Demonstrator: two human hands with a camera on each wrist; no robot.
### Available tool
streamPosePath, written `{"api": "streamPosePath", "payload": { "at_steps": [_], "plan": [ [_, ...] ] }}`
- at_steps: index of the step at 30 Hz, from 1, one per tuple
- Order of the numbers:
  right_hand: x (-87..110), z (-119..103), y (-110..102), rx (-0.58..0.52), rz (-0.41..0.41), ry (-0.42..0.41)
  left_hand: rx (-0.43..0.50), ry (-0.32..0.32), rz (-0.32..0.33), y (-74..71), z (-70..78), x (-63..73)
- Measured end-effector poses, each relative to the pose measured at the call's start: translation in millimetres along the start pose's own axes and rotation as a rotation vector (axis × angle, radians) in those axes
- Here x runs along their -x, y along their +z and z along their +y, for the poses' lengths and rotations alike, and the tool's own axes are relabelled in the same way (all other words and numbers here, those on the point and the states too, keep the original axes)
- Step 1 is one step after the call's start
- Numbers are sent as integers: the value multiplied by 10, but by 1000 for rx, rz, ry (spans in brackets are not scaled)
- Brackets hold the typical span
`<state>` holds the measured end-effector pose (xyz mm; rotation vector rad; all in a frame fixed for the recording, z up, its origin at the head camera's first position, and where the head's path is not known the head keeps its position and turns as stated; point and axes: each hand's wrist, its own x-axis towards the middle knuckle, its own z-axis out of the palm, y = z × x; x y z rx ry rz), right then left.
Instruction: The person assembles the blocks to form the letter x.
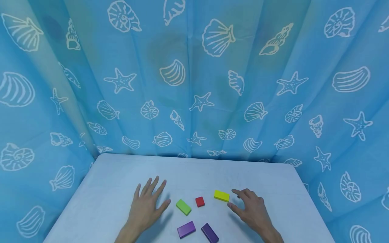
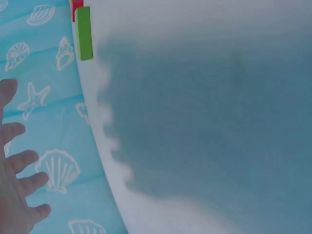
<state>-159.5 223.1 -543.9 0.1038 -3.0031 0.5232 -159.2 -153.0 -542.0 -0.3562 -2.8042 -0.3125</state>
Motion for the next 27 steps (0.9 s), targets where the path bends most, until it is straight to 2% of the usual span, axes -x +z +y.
{"api": "streamPosePath", "payload": {
  "at_steps": [6, 12, 17, 27],
  "plan": [
    [28, -108, 15, -30, -134, 3, 9, 36, -82, 1, 140, -116],
    [95, -184, 41, -128, -298, -50, 37, 68, -186, 41, 284, -235],
    [128, -246, 112, -178, -399, -58, 80, 113, -225, 109, 381, -286],
    [203, -359, 247, -262, -564, 29, 126, 171, -302, 316, 598, -357]
  ]
}}
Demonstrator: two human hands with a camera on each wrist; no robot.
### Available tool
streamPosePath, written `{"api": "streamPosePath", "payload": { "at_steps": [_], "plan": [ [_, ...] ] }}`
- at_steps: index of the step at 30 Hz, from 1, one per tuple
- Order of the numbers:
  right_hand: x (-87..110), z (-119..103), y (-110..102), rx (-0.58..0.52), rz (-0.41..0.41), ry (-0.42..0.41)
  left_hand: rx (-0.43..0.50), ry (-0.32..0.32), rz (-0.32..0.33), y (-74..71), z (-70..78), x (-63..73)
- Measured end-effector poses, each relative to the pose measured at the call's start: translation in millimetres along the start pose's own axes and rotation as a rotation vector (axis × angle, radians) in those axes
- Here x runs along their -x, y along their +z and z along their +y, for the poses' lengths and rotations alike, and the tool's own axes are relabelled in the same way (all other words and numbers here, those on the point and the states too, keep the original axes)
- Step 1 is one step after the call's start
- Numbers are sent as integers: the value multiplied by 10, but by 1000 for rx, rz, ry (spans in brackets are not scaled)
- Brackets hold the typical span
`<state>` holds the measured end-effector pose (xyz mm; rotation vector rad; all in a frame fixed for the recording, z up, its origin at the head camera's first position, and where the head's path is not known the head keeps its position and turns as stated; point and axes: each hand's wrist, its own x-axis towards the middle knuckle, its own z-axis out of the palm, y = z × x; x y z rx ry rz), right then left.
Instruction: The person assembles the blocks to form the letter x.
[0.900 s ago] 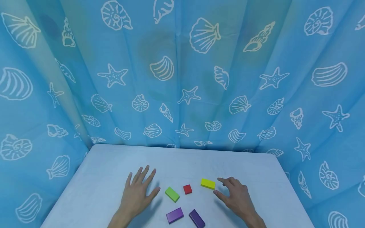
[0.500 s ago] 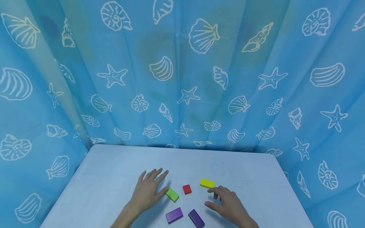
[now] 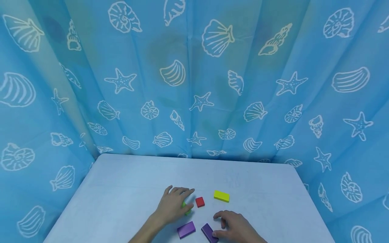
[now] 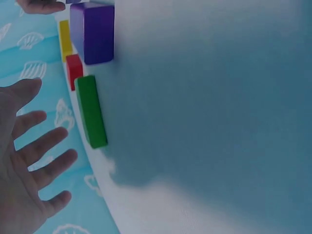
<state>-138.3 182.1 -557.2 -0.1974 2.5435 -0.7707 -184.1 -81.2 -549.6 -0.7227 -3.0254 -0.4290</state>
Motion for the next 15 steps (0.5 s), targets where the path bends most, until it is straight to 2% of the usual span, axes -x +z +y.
{"api": "streamPosePath", "payload": {
  "at_steps": [8, 15],
  "plan": [
    [-8, -41, 84, 12, -57, 34, 18, 14, -71, 66, 95, -90],
    [-6, -59, 75, 69, -74, 2, 15, 26, -76, 140, 103, -163]
  ]
}}
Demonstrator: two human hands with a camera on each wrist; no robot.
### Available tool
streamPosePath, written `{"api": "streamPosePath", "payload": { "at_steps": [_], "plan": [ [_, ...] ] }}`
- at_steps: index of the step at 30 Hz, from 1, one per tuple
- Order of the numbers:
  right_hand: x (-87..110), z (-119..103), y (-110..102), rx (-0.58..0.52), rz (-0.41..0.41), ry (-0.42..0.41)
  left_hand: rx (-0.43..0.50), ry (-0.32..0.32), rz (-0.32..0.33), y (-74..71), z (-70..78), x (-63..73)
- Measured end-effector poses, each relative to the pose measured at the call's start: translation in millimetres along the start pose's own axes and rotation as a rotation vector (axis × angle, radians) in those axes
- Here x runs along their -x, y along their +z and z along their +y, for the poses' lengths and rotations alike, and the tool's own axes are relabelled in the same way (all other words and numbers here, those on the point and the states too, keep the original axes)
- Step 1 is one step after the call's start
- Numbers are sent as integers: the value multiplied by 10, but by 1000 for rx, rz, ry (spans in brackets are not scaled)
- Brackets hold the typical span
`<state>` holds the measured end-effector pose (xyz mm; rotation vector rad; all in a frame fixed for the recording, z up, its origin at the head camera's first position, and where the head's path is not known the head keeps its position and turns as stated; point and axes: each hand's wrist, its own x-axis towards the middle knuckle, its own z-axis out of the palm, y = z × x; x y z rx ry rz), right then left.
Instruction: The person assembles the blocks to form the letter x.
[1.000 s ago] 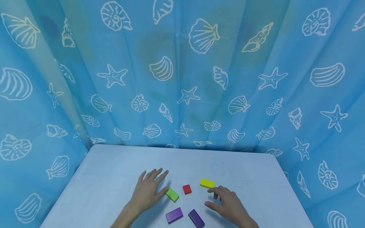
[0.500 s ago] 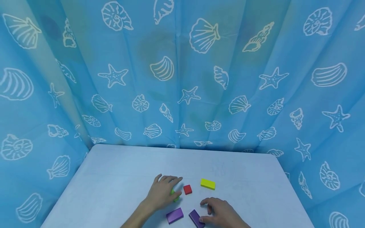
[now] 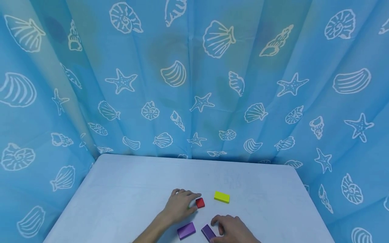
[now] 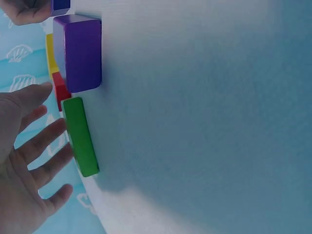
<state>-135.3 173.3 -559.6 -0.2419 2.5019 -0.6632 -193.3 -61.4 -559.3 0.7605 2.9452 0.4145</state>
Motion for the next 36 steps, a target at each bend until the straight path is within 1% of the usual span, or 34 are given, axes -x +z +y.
{"api": "streamPosePath", "payload": {
  "at_steps": [7, 11, 15, 19, 26, 32, 36],
  "plan": [
    [-4, -5, 1, 22, -9, -47, -13, 20, 18, 33, 22, -43],
    [10, -10, 6, 25, -11, -74, -12, 20, 16, 41, 47, -59],
    [17, -4, 21, 30, -17, -93, -23, 21, 29, 66, 58, -65],
    [0, -4, 39, 58, -22, -90, -31, 29, 43, 71, 58, -56],
    [6, -42, 49, 96, -11, -43, -24, 35, 53, 83, 49, -57],
    [9, -66, 58, 127, 2, -47, -17, 29, 51, 88, 46, -62],
    [13, -65, 67, 123, 2, -49, -16, 28, 52, 93, 45, -60]
  ]
}}
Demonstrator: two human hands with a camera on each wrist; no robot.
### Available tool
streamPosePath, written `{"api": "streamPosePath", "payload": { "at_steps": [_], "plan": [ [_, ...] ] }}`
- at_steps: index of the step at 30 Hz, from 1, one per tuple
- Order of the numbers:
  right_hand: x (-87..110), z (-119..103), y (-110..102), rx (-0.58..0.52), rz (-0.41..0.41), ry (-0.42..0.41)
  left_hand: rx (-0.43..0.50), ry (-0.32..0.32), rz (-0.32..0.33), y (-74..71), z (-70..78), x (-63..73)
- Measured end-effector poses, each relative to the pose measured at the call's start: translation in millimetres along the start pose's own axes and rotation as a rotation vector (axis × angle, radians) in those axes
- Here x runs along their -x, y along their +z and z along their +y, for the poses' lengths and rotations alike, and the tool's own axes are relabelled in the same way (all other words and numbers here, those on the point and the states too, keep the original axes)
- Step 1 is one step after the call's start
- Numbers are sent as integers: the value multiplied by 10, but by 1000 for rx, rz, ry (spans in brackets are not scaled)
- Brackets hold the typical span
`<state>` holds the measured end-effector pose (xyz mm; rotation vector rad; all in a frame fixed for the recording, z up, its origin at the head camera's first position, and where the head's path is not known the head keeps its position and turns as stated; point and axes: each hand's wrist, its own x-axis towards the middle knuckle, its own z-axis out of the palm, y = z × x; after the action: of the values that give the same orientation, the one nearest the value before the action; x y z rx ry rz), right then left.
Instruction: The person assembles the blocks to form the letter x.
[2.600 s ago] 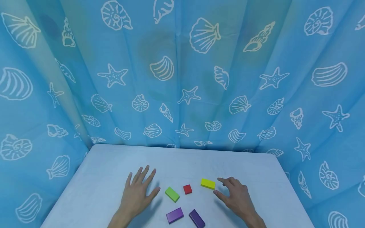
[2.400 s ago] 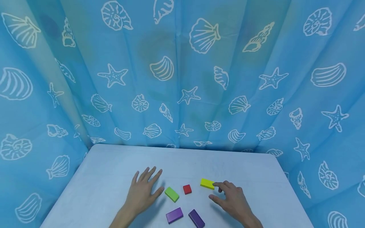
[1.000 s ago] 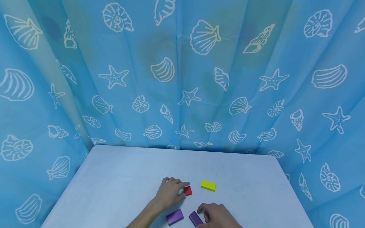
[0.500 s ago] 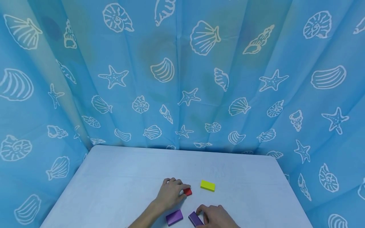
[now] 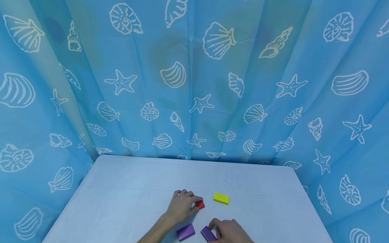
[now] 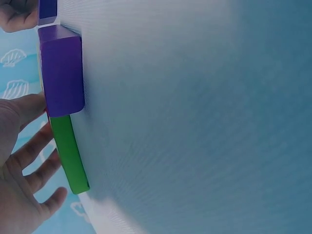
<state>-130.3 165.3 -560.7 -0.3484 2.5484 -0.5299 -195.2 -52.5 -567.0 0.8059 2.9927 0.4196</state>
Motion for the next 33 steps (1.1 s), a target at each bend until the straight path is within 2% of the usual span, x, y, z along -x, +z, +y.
{"api": "streamPosePath", "payload": {
  "at_steps": [7, 14, 24, 33],
  "plan": [
    [28, -16, 3, -39, 3, -8, -4, 1, -5, -2, 5, 1],
    [28, -49, -1, -85, -10, 25, 1, 4, -1, 9, 5, 2],
    [20, -40, 2, -75, -2, -3, 13, 2, 5, 12, 2, -5],
    [13, -46, -6, -74, 3, 12, 8, -1, 11, 35, -13, -24]
  ]
}}
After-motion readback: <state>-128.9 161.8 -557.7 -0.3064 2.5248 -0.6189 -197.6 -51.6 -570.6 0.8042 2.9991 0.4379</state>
